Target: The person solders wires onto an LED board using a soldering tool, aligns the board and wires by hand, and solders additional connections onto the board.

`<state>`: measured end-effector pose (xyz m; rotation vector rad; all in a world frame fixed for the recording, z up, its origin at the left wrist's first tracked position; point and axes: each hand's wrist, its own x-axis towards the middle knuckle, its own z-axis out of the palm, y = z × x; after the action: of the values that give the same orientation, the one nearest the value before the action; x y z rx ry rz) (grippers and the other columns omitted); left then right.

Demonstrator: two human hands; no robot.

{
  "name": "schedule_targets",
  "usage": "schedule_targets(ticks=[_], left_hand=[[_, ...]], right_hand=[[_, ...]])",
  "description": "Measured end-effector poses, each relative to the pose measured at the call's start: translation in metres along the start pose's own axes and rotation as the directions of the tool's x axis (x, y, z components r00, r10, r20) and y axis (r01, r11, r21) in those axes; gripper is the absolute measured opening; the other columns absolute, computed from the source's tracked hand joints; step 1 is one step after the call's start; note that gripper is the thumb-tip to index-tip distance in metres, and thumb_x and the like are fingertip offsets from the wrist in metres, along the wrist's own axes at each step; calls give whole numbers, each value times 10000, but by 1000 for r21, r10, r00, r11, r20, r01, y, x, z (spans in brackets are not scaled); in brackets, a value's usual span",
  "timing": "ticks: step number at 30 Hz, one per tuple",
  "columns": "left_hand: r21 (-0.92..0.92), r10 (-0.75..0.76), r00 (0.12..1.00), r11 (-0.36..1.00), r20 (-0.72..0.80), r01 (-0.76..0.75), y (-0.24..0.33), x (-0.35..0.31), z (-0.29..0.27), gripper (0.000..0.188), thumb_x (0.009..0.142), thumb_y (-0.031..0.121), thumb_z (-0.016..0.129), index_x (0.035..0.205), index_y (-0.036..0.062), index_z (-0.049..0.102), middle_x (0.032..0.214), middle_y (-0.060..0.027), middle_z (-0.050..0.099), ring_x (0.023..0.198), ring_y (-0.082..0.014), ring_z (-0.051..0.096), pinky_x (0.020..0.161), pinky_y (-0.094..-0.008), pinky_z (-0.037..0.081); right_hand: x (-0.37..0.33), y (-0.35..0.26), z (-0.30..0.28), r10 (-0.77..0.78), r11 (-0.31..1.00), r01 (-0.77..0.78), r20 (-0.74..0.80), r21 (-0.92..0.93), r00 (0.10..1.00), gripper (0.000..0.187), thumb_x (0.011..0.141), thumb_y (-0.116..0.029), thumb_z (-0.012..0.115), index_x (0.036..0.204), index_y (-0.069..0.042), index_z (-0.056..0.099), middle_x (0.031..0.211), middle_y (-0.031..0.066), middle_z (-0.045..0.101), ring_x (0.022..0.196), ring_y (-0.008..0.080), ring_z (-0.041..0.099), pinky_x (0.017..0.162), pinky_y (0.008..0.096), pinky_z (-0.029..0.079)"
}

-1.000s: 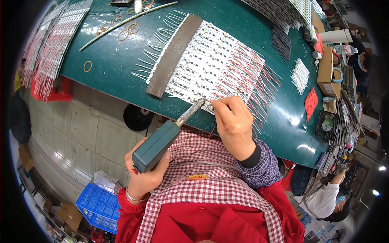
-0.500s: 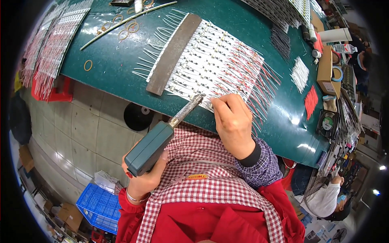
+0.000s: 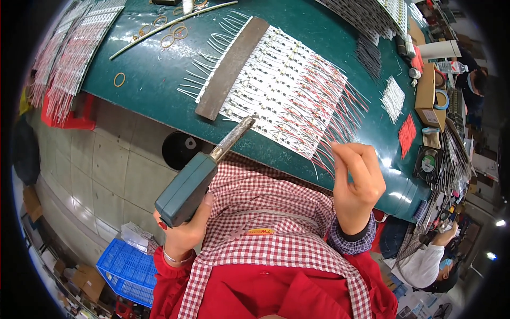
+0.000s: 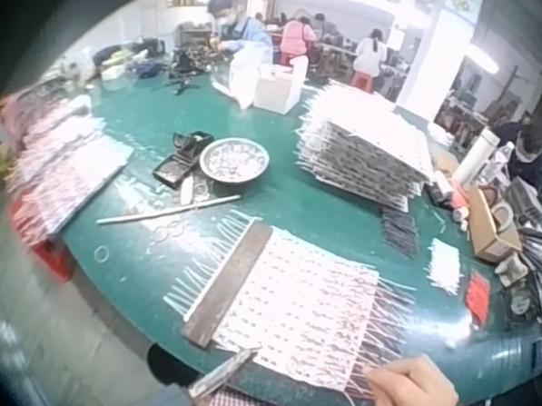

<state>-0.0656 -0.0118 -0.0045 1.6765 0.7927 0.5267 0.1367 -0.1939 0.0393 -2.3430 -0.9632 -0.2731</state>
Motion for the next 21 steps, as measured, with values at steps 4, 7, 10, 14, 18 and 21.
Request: schedule_targets(ticks=[4,7,10,14,18,21], left_hand=[[-38,-2,1000,999,4,3,2,-2,1,225,758,-16,756,976,-52,716,884,-109,745,750,-146,707,679,-257,545],[20,59,997,998,55,-60,2,-4,-2,217,755,-12,758,966,-46,719,884,-115,745,739,-147,710,668,-264,546],[52,18,998,998,65,-22,-1,-8,-4,211,752,-10,758,958,-37,721,866,-120,743,718,-148,709,650,-267,541],[30,16,994,999,108,-19,1,-6,-4,200,754,-10,751,948,-38,713,837,-117,719,692,-159,689,631,-267,525],[33,7,985,999,170,-12,3,-3,-4,188,757,-21,745,936,-51,695,841,-108,692,700,-158,666,623,-265,506],[43,30,981,998,192,-39,-2,-3,-4,188,762,-34,737,941,-60,686,856,-102,688,710,-141,656,620,-258,499]], right_hand=[[3,-11,27,-159,973,158,-7,167,987,241,711,119,710,924,9,690,806,102,609,725,252,586,612,338,479],[-3,-5,57,-169,963,154,50,221,984,232,717,112,706,920,4,675,813,95,596,736,258,575,630,346,477],[-11,2,74,-159,962,141,57,235,986,228,723,101,703,922,-2,662,827,92,585,759,265,571,650,355,479],[-14,4,77,-158,967,141,67,210,985,230,721,99,700,923,-3,657,838,95,585,770,264,574,655,358,483],[-13,5,78,-161,969,143,76,199,984,228,724,92,696,927,-6,660,851,98,583,782,265,578,663,359,489],[-13,5,79,-159,971,142,77,194,984,221,726,86,695,925,-7,663,853,100,583,784,265,581,665,358,492]])
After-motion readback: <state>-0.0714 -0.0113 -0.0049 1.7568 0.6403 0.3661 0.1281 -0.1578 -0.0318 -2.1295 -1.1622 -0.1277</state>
